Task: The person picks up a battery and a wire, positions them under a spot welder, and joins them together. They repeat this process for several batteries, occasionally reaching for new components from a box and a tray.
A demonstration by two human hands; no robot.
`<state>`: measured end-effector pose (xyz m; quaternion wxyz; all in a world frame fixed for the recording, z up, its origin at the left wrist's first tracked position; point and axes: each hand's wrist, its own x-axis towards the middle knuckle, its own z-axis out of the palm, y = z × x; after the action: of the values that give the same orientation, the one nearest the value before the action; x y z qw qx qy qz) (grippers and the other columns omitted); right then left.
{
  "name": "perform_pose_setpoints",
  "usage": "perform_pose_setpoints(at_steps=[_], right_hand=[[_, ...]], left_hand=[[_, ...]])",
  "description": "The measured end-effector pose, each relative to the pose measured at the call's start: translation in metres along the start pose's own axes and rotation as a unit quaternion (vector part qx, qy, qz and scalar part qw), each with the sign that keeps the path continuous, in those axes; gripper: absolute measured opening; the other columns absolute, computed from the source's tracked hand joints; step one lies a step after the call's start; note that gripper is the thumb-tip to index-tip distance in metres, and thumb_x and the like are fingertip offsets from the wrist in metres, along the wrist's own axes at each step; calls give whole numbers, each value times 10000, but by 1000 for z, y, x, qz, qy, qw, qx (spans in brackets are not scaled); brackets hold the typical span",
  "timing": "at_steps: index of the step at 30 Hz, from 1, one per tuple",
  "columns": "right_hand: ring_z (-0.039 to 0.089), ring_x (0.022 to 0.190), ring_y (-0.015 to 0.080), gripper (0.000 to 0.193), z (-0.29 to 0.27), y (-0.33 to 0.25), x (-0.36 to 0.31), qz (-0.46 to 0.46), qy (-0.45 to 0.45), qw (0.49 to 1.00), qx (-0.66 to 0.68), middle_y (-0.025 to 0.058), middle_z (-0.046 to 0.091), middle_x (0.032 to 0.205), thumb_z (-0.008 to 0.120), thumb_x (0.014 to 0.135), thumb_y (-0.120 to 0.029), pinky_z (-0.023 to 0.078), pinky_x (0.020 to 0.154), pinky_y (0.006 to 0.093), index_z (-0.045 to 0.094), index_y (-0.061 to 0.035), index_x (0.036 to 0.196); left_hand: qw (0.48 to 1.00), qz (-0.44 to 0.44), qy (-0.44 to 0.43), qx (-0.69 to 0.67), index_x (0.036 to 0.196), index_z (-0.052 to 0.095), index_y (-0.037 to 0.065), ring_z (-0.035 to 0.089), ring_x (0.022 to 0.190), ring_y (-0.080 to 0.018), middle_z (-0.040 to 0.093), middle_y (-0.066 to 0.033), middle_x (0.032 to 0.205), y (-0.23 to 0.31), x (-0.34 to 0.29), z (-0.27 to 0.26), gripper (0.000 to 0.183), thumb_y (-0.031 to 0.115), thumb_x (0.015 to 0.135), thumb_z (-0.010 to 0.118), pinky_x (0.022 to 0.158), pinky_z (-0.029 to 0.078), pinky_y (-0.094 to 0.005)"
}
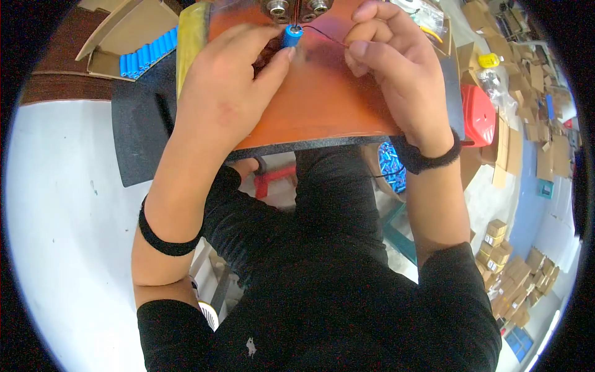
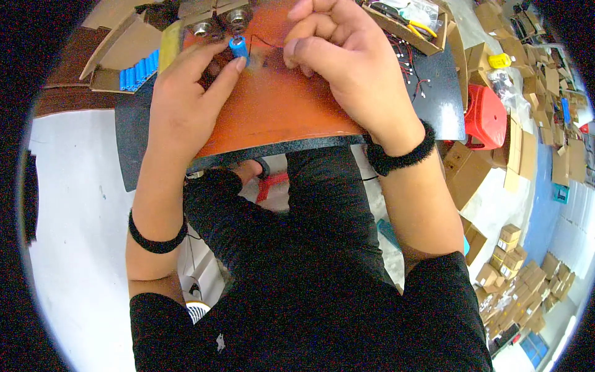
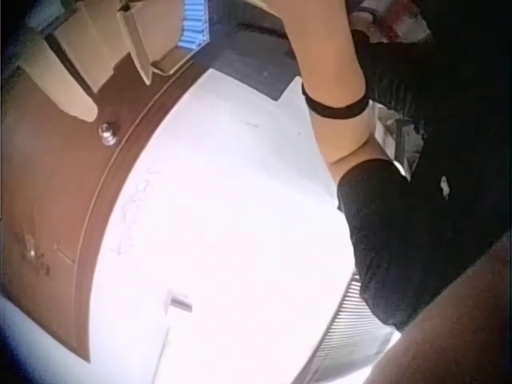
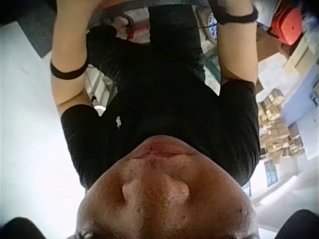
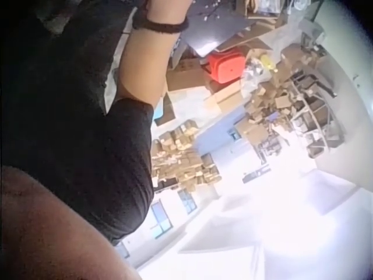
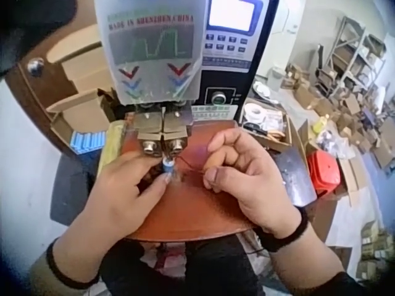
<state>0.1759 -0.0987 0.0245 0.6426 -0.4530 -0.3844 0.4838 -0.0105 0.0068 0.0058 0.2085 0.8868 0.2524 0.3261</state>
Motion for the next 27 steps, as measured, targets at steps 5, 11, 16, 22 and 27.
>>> perform_pose_setpoints(at_steps=[5, 11, 16, 22, 27], right_hand=[[554, 761, 91, 301, 1, 1, 0, 6, -1, 1000, -10, 34, 603, 846, 571, 863, 37, 425, 679, 203, 483, -42, 1141], [558, 767, 93, 310, 3, 0, -1, 10, -7, 1000, -22, 35, 603, 849, 566, 854, 43, 427, 682, 204, 482, -36, 1142], [557, 762, 95, 313, 1, 3, 0, 9, -14, 1000, -18, 33, 601, 845, 567, 848, 47, 428, 683, 207, 482, -34, 1138], [554, 761, 97, 304, 0, 2, 0, -2, -15, 1000, -25, 28, 597, 841, 558, 853, 46, 427, 680, 208, 482, -36, 1136], [541, 752, 94, 293, 3, 3, 1, -2, 4, 1000, -17, 23, 590, 836, 543, 864, 48, 418, 677, 205, 480, -37, 1137]], left_hand=[[1000, 4, 8, 6, 1021, 655, 1, 640, 854, -350, 653, -169, 927, -1, -1, 2, 242, 171, 849, 665, 762, 513, -405], [999, 27, 19, 30, 1023, 654, 4, 639, 863, -346, 655, -168, 929, -1, -2, 1, 238, 163, 847, 665, 767, 513, -403], [999, -19, -19, 30, 1109, 660, 20, 629, 774, -255, 659, -143, 924, 4, -2, -1, 298, 207, 878, 689, 735, 493, -314], [998, -47, -20, 32, 1099, 659, 11, 625, 776, -233, 656, -139, 914, 7, -1, 0, 299, 200, 870, 697, 730, 493, -310], [1000, -9, -2, -3, 1088, 660, 8, 623, 770, -214, 653, -130, 897, -2, -2, 1, 301, 193, 857, 711, 725, 494, -310]])
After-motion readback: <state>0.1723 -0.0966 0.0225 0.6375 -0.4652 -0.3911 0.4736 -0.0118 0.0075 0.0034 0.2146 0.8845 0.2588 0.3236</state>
